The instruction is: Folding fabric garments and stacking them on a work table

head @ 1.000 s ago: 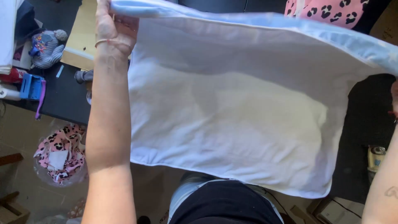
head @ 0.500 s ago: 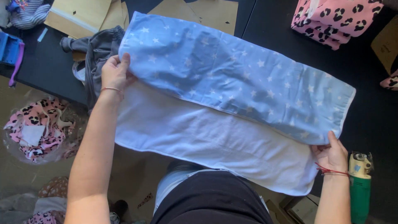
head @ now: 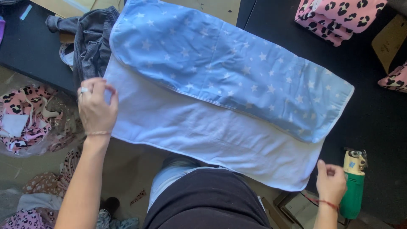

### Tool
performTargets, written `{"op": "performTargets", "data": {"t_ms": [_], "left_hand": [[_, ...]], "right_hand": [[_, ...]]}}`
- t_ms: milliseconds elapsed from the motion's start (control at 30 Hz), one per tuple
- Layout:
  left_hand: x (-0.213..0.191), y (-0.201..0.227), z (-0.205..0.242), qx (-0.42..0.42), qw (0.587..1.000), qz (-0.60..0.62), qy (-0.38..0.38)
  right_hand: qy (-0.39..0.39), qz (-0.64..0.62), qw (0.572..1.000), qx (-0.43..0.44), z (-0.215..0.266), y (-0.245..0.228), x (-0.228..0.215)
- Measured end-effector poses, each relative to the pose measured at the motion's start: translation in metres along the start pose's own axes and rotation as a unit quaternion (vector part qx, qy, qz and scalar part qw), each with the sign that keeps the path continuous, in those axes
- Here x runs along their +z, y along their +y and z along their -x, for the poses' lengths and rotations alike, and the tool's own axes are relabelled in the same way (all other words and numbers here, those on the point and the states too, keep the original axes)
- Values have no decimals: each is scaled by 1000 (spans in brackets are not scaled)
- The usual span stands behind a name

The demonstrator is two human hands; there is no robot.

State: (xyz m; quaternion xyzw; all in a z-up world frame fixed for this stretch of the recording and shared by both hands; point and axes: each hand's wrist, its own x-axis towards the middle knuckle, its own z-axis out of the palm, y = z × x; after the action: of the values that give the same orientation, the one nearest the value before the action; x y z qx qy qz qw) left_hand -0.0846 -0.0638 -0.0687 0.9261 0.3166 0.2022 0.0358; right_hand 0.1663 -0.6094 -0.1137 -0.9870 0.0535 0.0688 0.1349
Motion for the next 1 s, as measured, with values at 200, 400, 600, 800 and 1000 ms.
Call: {"op": "performTargets", "data": {"t_ms": [200,400,600,800,1000], "left_hand": [[-11,-13,62,-260,953,134,-74],[-2,-4,32,-135,990,32,-22],[21,35,-69,-493,670,502,-236],[60,45,-150,-498,608,596,-165],[53,47,-173,-478,614,619,-102]], "right_hand": [[-163,-139,961,177,42,25,11],[-71,-305,947,65,5,50,35],[-197,-494,829,173,-89,-23,40],[-288,-506,802,130,-158,-88,-2],[-149,-662,734,2,-214,-123,-34]]}}
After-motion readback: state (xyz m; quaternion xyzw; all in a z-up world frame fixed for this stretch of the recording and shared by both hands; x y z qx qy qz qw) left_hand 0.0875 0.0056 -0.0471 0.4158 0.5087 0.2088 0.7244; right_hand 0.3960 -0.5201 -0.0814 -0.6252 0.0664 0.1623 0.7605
